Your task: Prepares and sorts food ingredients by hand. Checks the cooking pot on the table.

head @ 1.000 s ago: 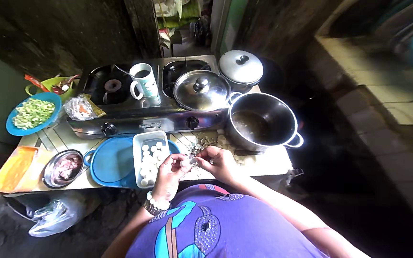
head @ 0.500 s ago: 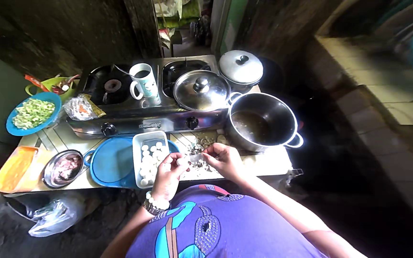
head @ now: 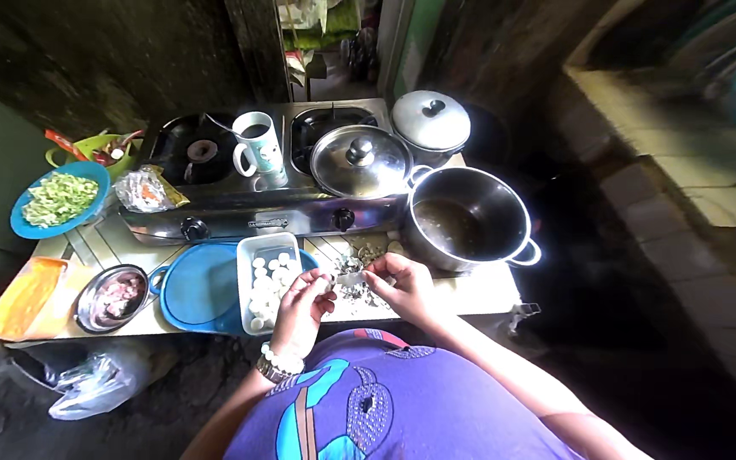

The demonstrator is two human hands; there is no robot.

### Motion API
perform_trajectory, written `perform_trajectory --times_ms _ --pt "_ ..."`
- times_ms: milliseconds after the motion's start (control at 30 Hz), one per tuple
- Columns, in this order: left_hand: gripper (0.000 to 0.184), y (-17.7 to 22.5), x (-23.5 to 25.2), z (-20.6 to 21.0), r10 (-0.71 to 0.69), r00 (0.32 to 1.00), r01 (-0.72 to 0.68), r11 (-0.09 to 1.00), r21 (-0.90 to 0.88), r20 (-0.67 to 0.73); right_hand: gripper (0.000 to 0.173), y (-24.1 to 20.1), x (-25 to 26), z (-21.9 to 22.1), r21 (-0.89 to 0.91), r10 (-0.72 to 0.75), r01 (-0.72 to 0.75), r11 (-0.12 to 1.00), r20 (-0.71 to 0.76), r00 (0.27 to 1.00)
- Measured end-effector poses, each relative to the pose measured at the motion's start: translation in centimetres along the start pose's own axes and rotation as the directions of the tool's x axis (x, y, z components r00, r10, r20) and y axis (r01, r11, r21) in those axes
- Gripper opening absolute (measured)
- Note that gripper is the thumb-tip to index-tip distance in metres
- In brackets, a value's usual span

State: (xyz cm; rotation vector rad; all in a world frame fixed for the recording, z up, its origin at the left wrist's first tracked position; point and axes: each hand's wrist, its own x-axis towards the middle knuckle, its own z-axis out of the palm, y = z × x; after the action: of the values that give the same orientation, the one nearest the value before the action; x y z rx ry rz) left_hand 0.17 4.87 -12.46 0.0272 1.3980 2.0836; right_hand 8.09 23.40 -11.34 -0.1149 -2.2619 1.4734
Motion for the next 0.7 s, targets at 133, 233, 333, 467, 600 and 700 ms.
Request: perform_trajectory --times_ms 133,233,333,467,600,700 --pt "0.021 -0.1 0.4 -0.1 -0.004 0.993 0.009 0.999 0.04 -0.116 0.018 0.5 0.4 -0.1 -0.045 0.011 -0.013 0.999 -0.043 0.999" --pt "0.031 0.2 0.6 0.1 -0.037 0.988 0.037 0.999 -0.004 -0.153 0.02 1.3 1.5 -0.3 -0.241 0.01 -0.025 0.97 -0.063 0.998" --pt "0.031 0.2 0.4 0.4 -0.065 0.989 0.07 0.997 0.031 -0.129 0.036 1.4 3.0 -0.8 -0.458 0.302 -0.201 0.866 0.158 0.94" --pt "0.029 -0.3 0.2 1.0 -0.057 0.996 0.062 0.995 0.081 -0.063 0.043 1.2 1.9 0.9 -0.221 0.04 0.044 0.974 0.361 0.932" --pt "0.029 -0.7 -0.1 1.7 -0.106 0.992 0.113 0.988 0.108 -0.066 0.03 1.8 1.1 2.6 -0.08 -0.143 0.191 0.978 0.41 0.901" --pt "0.036 -0.6 -0.2 1.7 -0.162 0.987 0.161 0.978 0.135 -0.004 0.029 1.6 1.1 1.1 -0.088 -0.067 0.113 0.99 0.415 0.907"
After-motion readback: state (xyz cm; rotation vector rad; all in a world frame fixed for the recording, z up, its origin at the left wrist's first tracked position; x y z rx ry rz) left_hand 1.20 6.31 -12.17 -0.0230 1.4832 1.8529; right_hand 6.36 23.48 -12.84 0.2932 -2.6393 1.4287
